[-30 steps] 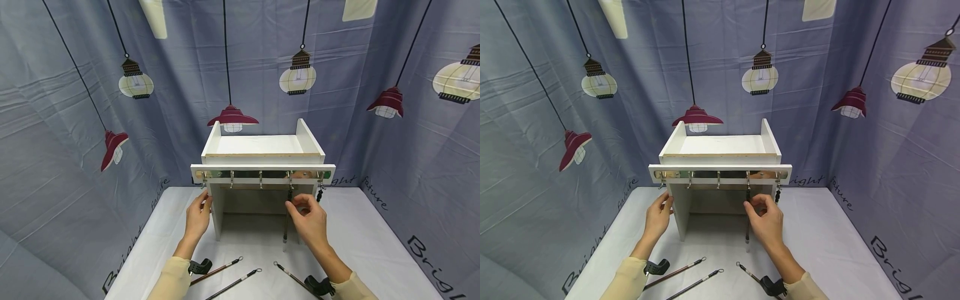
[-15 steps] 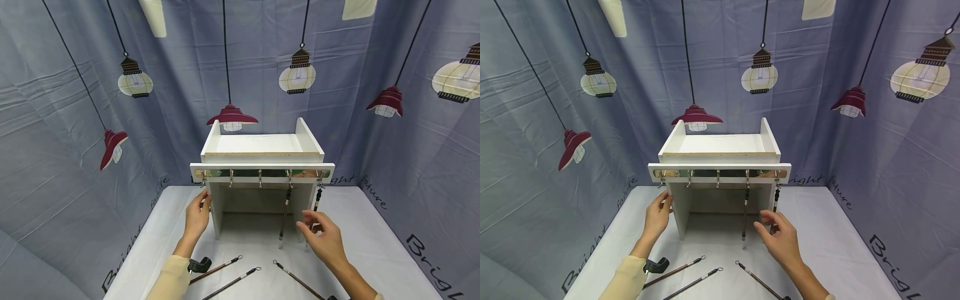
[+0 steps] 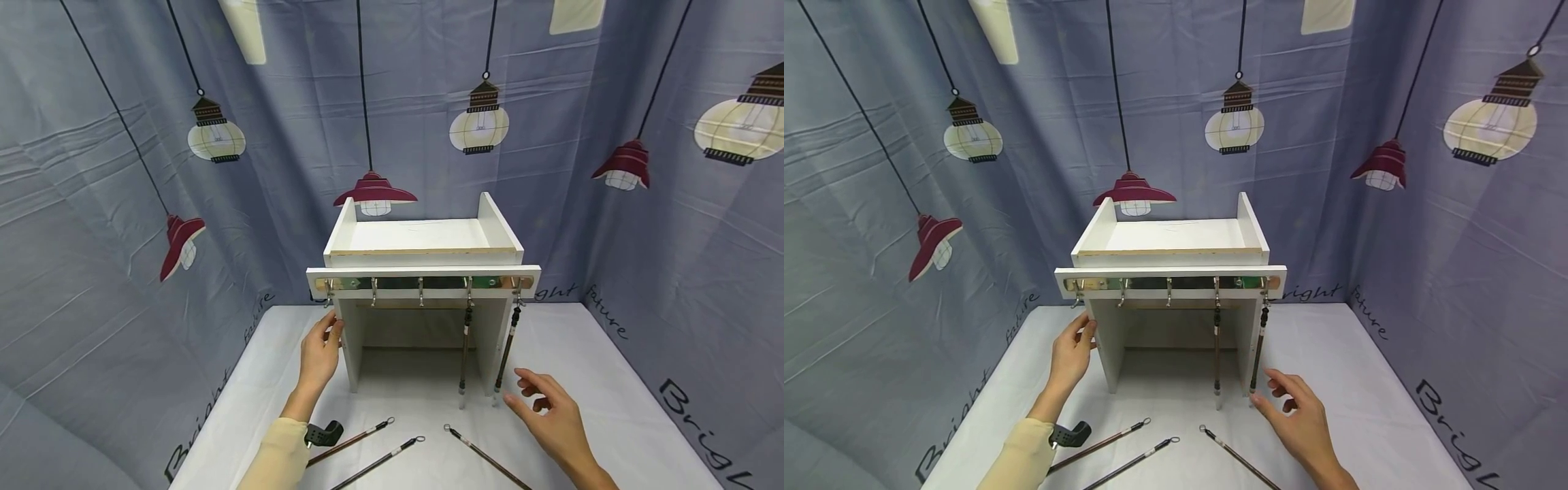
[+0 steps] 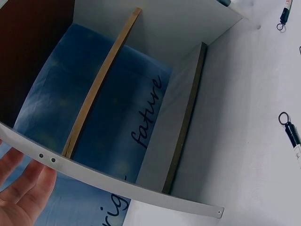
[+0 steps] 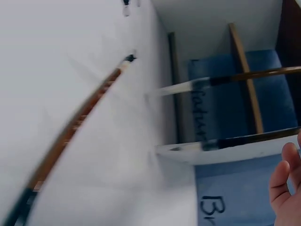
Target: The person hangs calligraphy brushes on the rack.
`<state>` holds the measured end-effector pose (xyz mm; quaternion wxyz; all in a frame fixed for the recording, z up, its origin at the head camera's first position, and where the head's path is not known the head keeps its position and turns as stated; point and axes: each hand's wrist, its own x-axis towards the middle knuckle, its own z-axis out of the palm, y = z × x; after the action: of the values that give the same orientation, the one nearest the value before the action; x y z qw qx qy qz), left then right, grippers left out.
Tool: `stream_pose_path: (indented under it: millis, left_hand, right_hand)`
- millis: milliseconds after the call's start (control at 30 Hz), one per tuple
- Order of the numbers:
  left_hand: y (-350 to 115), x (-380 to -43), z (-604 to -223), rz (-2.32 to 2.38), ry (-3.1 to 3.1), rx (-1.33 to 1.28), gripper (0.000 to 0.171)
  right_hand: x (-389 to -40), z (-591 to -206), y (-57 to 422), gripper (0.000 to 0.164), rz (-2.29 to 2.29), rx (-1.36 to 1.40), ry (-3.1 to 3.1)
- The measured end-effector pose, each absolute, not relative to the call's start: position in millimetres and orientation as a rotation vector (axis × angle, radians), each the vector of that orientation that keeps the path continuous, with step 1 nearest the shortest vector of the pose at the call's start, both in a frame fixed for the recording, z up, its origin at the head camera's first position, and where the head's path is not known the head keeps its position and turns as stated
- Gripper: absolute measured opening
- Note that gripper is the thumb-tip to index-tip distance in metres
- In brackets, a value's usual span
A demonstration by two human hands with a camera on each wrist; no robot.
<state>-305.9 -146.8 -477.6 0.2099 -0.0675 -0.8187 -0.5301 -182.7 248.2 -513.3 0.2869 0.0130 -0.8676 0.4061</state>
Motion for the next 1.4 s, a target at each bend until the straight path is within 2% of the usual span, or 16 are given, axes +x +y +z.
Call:
stream_pose_path:
  millis: [367,733,1400]
  left_hand:
    - [-148,-306,-479,-1.493,-2.278,-0.192,0.049]
    - [-147,-308,-480,-1.469,-2.257,-0.197,0.05]
    - [-147,-306,-480,-1.464,-2.274,-0.192,0.05]
  right_hand:
    - [-174,-547,239,0.058,1.146,-0.004,-2.459]
    - [-174,-576,218,0.053,1.226,-0.027,-2.584]
    - [-193,-604,197,0.044,1.157,-0.031,-2.794]
